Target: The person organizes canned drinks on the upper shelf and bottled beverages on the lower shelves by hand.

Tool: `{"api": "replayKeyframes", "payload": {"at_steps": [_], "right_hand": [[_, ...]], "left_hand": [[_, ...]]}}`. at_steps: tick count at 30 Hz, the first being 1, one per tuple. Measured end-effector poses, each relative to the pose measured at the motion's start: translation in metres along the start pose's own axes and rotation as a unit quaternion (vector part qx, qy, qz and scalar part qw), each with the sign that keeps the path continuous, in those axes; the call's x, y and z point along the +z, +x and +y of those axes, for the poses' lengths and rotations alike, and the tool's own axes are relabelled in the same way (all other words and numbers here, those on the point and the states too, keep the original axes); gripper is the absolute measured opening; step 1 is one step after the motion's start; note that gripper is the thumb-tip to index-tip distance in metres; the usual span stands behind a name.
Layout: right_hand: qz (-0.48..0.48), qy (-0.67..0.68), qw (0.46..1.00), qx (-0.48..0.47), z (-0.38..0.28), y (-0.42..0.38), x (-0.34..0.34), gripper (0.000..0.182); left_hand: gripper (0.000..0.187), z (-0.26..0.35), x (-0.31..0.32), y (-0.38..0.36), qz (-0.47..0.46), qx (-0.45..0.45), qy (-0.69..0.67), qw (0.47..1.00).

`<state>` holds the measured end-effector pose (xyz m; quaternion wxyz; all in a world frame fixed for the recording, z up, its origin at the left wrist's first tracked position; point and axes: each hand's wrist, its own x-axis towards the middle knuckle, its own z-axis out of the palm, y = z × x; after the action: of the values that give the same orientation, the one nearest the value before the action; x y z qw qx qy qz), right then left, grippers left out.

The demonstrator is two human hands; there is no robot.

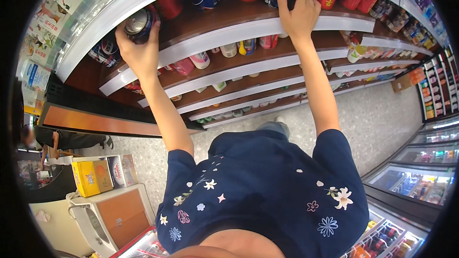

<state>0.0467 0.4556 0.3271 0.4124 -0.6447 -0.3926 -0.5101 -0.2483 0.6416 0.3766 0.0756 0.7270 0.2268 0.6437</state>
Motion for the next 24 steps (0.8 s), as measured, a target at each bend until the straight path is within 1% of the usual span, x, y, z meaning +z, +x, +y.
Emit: {"api": "replayKeyframes", "payload": {"at_steps": [1, 2, 4, 6, 7, 8, 10, 12, 14, 17, 20, 23, 24], "right_hand": [[0.001, -0.004, 1.0, -0.001, 0.0, 0.0, 0.0, 0.043], [0.002, -0.005, 1.0, -0.002, 0.001, -0.001, 0.001, 0.043], [0.003, -0.008, 1.0, -0.004, 0.002, -0.002, 0.001, 0.043], [-0.039, -0.015, 0.999, 0.023, -0.004, -0.001, -0.006, 0.043], [-0.059, -0.018, 0.997, 0.037, -0.007, -0.001, -0.009, 0.043], [-0.041, -0.01, 0.999, 0.026, -0.006, -0.001, -0.007, 0.043], [-0.004, 0.003, 1.0, 0.005, 0.0, -0.001, 0.0, 0.042], [-0.002, 0.014, 1.0, 0.004, 0.002, -0.001, 0.001, 0.042], [-0.001, 0.017, 1.0, 0.004, 0.002, -0.002, -0.001, 0.042], [0.002, 0.011, 1.0, 0.004, 0.001, -0.002, -0.002, 0.042], [-0.011, 0.0, 1.0, 0.01, 0.001, -0.002, -0.003, 0.041], [-0.004, 0.009, 1.0, 0.008, 0.0, -0.002, -0.003, 0.041], [-0.007, 0.008, 1.0, 0.01, -0.001, -0.001, -0.002, 0.041]], "left_hand": [[0.067, 0.005, 0.001, -0.004, -0.008, -0.015, -0.011, 1.0], [0.063, 0.007, 0.006, -0.006, 0.0, -0.011, -0.054, 0.999], [0.062, 0.02, 0.014, -0.011, -0.012, -0.013, -0.086, 0.996], [0.064, 0.033, 0.028, -0.013, -0.014, -0.008, -0.103, 0.995], [0.064, 0.043, 0.034, -0.014, -0.043, -0.047, -0.147, 0.987], [0.064, 0.053, 0.041, -0.014, -0.071, -0.086, -0.19, 0.975], [0.064, 0.062, 0.06, -0.015, -0.082, -0.043, -0.183, 0.979], [0.066, 0.07, 0.082, -0.015, -0.088, 0.001, -0.181, 0.979], [0.067, 0.086, 0.09, -0.014, -0.114, 0.024, -0.126, 0.985], [0.069, 0.09, 0.111, -0.015, -0.102, 0.077, -0.054, 0.99], [0.07, 0.093, 0.113, -0.015, -0.078, 0.059, -0.046, 0.994], [0.065, 0.094, 0.104, -0.018, -0.069, 0.041, -0.069, 0.994], [0.064, 0.09, 0.101, -0.018, -0.061, 0.058, -0.053, 0.995]]}}
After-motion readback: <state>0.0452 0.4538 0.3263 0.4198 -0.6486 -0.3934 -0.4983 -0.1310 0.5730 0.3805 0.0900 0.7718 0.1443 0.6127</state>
